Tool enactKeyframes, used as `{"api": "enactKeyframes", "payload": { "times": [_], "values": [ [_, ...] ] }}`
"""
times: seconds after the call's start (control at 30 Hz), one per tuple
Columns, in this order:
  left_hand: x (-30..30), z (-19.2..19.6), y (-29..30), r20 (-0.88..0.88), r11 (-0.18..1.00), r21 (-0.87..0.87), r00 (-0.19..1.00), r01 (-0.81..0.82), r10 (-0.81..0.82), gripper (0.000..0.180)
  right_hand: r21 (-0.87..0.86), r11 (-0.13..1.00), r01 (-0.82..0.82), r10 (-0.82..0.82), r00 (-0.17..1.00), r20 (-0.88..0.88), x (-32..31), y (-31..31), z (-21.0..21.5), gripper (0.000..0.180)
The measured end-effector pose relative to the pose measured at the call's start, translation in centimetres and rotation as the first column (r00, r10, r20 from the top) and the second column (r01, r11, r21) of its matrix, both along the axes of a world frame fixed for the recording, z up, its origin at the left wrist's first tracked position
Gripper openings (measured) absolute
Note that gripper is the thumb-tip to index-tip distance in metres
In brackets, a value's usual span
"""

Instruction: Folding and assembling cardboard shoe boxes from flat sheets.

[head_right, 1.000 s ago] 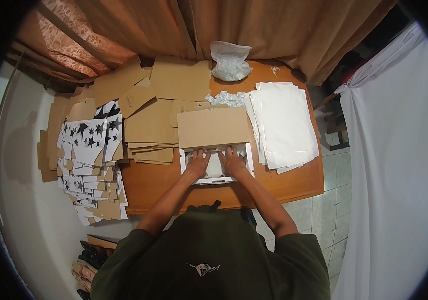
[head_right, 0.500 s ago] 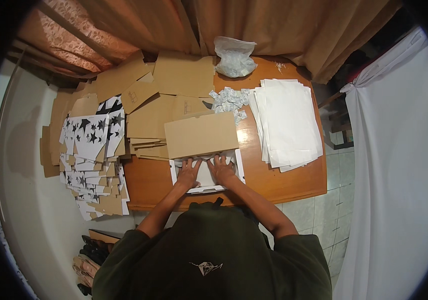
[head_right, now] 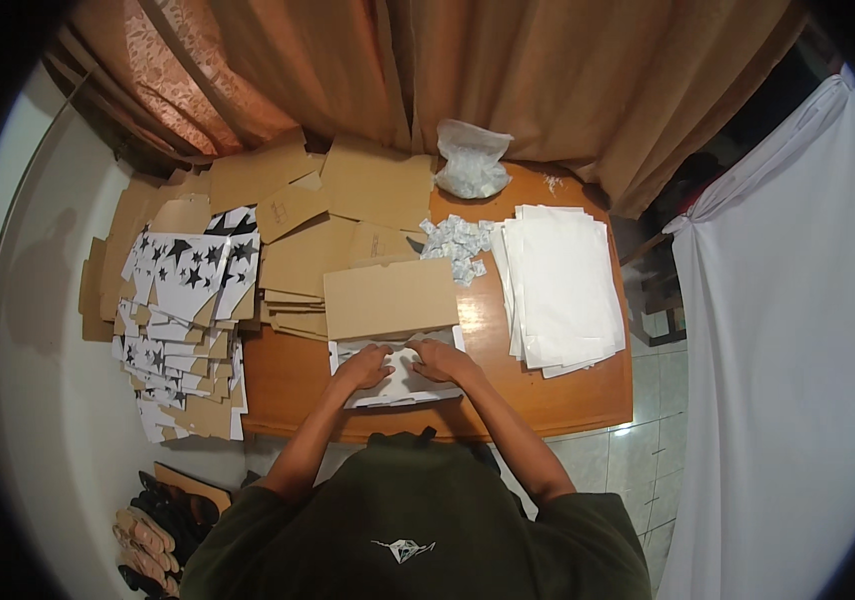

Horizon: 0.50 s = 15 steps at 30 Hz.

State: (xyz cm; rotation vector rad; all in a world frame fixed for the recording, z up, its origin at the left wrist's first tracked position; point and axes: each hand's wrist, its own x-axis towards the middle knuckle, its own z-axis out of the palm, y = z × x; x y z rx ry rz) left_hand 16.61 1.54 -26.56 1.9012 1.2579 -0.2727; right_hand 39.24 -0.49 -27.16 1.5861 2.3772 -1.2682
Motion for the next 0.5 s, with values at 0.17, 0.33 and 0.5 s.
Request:
{"api": "enactKeyframes", "payload": {
  "times": [0.17, 0.33, 0.5],
  "values": [
    [3.5, 5.2, 2.6, 0.376, 0.970, 0.238, 0.925, -0.046, -0.049, 0.046, 0.132, 0.944, 0.302, -0.262, 0.931, -0.253, 4.5, 0.4, 6.0, 0.049],
    [8.4, 8.7, 7.1, 0.548, 0.943, 0.241, 0.834, -0.229, 0.063, 0.041, 0.118, 0.875, 0.470, -0.427, 0.863, -0.271, 8.2, 3.5, 7.2, 0.046],
    [12.4, 8.7, 13.1, 0.555, 0.934, 0.214, 0.822, -0.287, 0.126, 0.033, 0.173, 0.827, 0.535, -0.482, 0.833, -0.270, 11.1, 7.5, 5.4, 0.042]
  ]
}}
